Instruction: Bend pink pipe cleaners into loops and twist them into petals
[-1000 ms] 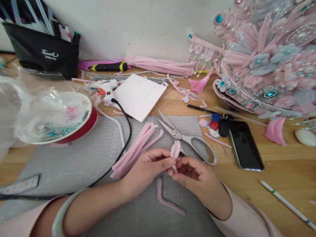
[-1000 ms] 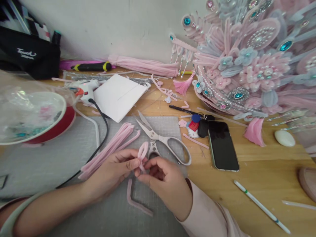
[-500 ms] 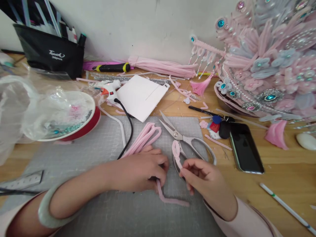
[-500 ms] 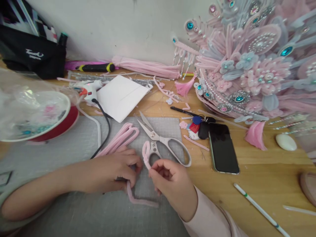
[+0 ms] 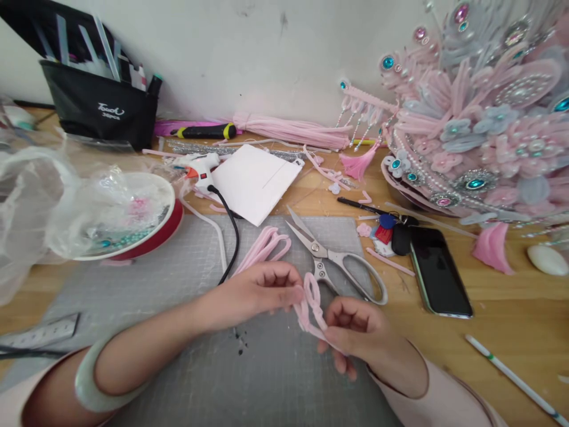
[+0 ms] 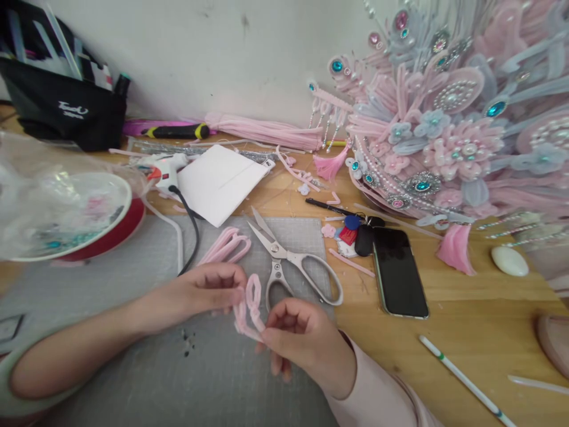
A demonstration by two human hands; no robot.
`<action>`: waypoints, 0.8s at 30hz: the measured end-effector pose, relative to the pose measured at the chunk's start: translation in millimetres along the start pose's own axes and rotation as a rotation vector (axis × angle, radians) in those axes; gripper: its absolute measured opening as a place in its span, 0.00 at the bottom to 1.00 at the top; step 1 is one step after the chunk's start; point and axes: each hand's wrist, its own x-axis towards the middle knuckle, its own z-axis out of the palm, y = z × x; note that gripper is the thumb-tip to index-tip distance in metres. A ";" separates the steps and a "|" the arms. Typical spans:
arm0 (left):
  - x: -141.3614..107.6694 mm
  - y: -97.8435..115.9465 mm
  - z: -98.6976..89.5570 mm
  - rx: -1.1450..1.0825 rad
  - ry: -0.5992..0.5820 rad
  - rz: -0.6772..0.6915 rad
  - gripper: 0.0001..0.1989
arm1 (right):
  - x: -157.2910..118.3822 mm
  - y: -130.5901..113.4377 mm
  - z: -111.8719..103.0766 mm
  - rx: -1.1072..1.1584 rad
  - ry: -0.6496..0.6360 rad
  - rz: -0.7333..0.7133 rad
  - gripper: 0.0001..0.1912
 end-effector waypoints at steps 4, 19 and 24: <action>1.8 -3.0 4.2 -0.199 0.134 -0.021 0.10 | 2.5 1.1 2.9 0.040 -0.003 -0.013 0.15; -2.4 -18.0 28.9 -0.689 0.080 -0.005 0.03 | 4.4 7.8 9.1 0.091 0.066 -0.213 0.11; 2.2 -26.1 32.3 -0.489 0.033 -0.045 0.06 | 4.9 6.2 10.3 0.049 0.065 -0.210 0.12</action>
